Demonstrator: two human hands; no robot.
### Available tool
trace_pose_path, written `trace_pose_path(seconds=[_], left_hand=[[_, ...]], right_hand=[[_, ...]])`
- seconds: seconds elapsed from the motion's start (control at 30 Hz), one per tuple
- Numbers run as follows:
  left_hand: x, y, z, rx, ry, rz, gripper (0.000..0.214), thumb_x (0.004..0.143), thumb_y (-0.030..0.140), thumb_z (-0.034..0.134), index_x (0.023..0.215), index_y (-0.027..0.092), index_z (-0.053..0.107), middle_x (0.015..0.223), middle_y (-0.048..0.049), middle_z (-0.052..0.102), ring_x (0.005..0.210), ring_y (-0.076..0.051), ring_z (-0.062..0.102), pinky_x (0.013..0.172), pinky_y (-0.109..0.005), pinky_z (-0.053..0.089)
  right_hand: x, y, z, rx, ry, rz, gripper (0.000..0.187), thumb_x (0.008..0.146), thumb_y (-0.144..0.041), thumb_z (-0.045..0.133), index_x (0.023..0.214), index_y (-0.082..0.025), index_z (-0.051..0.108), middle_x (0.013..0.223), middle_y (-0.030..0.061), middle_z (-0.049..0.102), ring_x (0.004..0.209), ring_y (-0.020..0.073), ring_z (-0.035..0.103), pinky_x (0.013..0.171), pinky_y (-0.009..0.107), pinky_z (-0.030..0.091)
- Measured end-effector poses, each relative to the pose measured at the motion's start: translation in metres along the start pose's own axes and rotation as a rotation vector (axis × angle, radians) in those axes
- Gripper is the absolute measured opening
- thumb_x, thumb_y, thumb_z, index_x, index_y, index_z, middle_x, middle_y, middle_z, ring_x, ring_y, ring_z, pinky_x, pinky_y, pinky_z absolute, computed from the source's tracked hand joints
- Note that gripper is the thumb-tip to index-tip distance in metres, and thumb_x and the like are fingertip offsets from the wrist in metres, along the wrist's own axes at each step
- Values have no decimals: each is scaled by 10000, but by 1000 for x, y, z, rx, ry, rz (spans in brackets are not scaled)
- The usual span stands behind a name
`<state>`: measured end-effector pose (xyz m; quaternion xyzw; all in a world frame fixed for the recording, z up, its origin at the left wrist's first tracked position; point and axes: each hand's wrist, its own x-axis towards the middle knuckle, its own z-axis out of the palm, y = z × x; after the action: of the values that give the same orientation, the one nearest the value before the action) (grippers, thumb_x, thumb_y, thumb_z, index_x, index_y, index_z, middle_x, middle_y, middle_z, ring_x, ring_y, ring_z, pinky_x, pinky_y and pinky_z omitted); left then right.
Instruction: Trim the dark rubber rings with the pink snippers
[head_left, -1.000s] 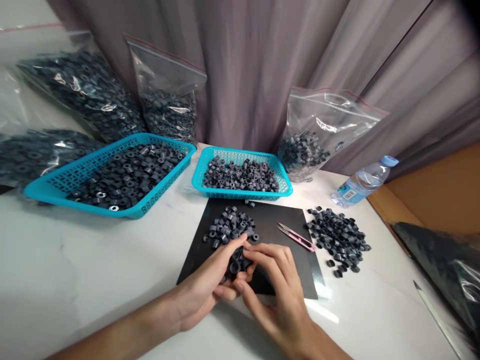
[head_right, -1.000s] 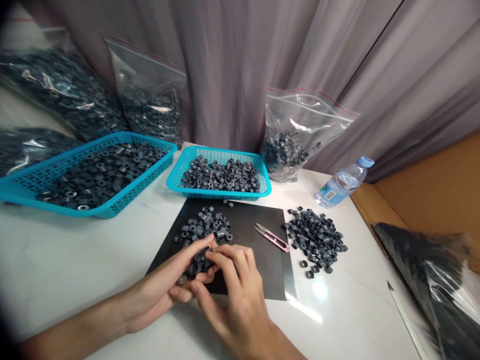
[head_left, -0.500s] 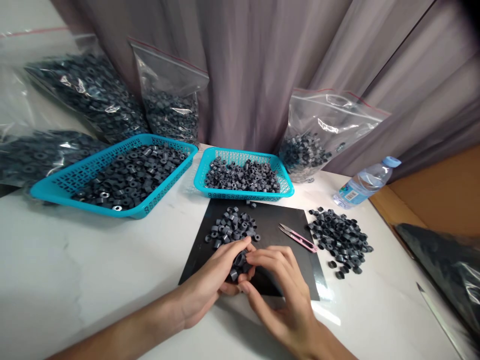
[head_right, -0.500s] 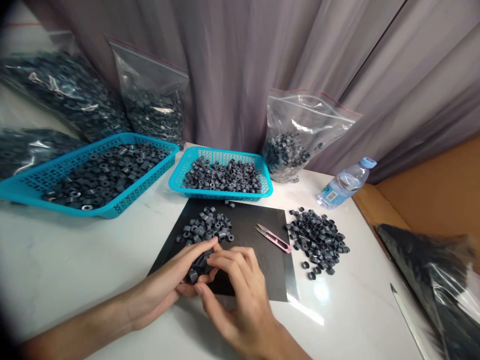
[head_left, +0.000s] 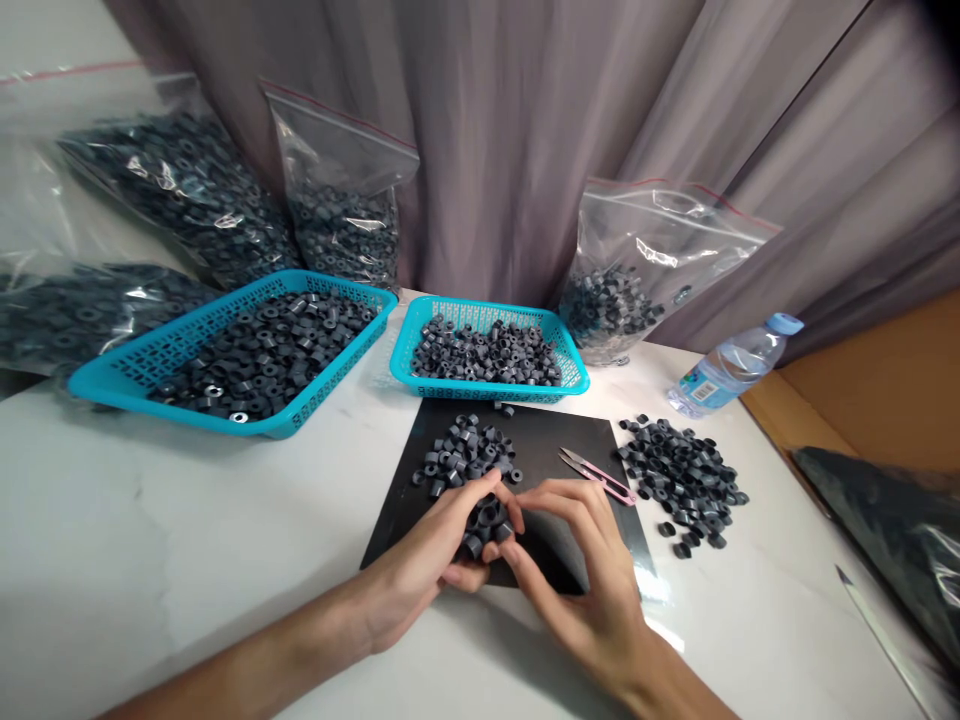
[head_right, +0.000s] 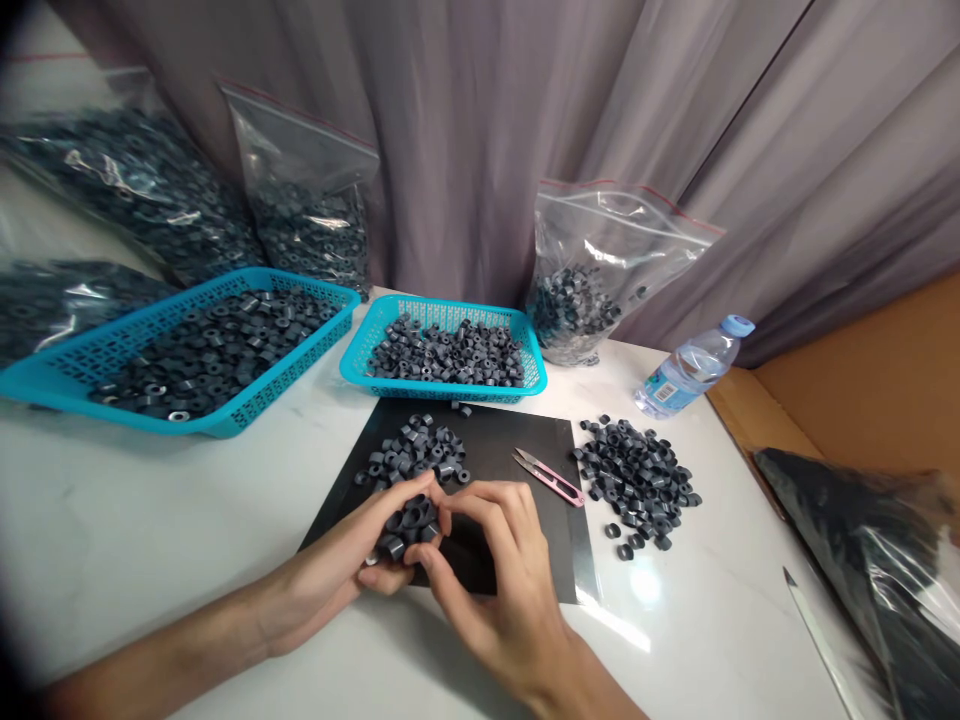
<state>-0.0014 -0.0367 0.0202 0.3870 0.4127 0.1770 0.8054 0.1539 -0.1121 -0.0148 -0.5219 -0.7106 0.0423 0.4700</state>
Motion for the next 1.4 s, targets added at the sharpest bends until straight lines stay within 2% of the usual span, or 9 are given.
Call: trace_pose_path(seconds=[0.1, 0.2, 0.43, 0.63, 0.87, 1.0, 1.2, 1.27, 1.4], left_hand=[[0, 0, 1, 27, 17, -8, 386, 870, 547, 524, 878, 163, 572, 785, -5, 506, 610, -77, 375, 459, -189, 141], [0, 0, 1, 75, 16, -18, 425, 891, 591, 464, 932, 180, 564, 744, 11, 469, 615, -88, 371, 470, -187, 147], [1, -1, -1, 141, -111, 34, 559, 915, 694, 279, 837, 197, 524, 656, 49, 389, 548, -85, 213, 474, -210, 110], [-1, 3, -1, 168, -81, 30, 623, 882, 747, 266, 803, 198, 550, 638, 48, 368, 547, -97, 201, 478, -224, 102], [0, 1, -3, 147, -49, 53, 628, 874, 747, 308, 825, 187, 588, 726, 13, 442, 609, -109, 259, 492, -223, 117], [-2, 3, -4, 210, -52, 49, 644, 872, 753, 293, 837, 187, 599, 725, 19, 430, 579, -99, 214, 500, -232, 102], [-4, 9, -2, 235, -21, 90, 566, 873, 723, 369, 814, 194, 561, 701, 36, 368, 582, -103, 197, 495, -235, 81], [-3, 9, 0, 218, 18, 91, 509, 853, 694, 468, 797, 192, 533, 711, 42, 348, 592, -101, 210, 492, -228, 82], [3, 12, 4, 186, 64, 34, 516, 702, 648, 708, 768, 185, 491, 708, 55, 354, 573, -76, 219, 488, -216, 66]], right_hand=[[0, 0, 1, -4, -32, -32, 305, 875, -171, 657, 1165, -201, 567, 1028, 93, 597, 948, 233, 582, 777, 387, 521], [-1, 1, 2, -8, -58, -55, 303, 863, -144, 665, 1147, -199, 578, 1008, 87, 595, 930, 225, 579, 767, 377, 517], [-4, 5, 2, -18, -60, -52, 333, 853, -135, 671, 1164, -193, 569, 999, 80, 586, 902, 212, 572, 754, 367, 514], [-4, 6, -2, -13, -47, -57, 302, 863, -81, 611, 1148, -176, 573, 998, 91, 583, 913, 216, 575, 754, 372, 506], [0, 17, -3, -83, 14, -34, 268, 915, -99, 543, 1159, -204, 575, 1022, 95, 591, 918, 219, 601, 776, 378, 520], [2, 25, -4, -118, 56, -7, 239, 926, -110, 542, 1143, -204, 577, 1041, 94, 591, 959, 223, 606, 812, 378, 517], [5, 34, -6, -176, 62, 21, 215, 940, -132, 529, 1138, -199, 579, 1052, 92, 582, 943, 214, 594, 789, 363, 523], [7, 38, -5, -195, 71, 20, 199, 948, -140, 512, 1127, -196, 578, 1038, 88, 583, 936, 212, 595, 789, 359, 529], [14, 46, 0, -210, 108, 24, 159, 951, -151, 493, 1073, -204, 578, 990, 69, 596, 904, 201, 612, 763, 334, 547]])
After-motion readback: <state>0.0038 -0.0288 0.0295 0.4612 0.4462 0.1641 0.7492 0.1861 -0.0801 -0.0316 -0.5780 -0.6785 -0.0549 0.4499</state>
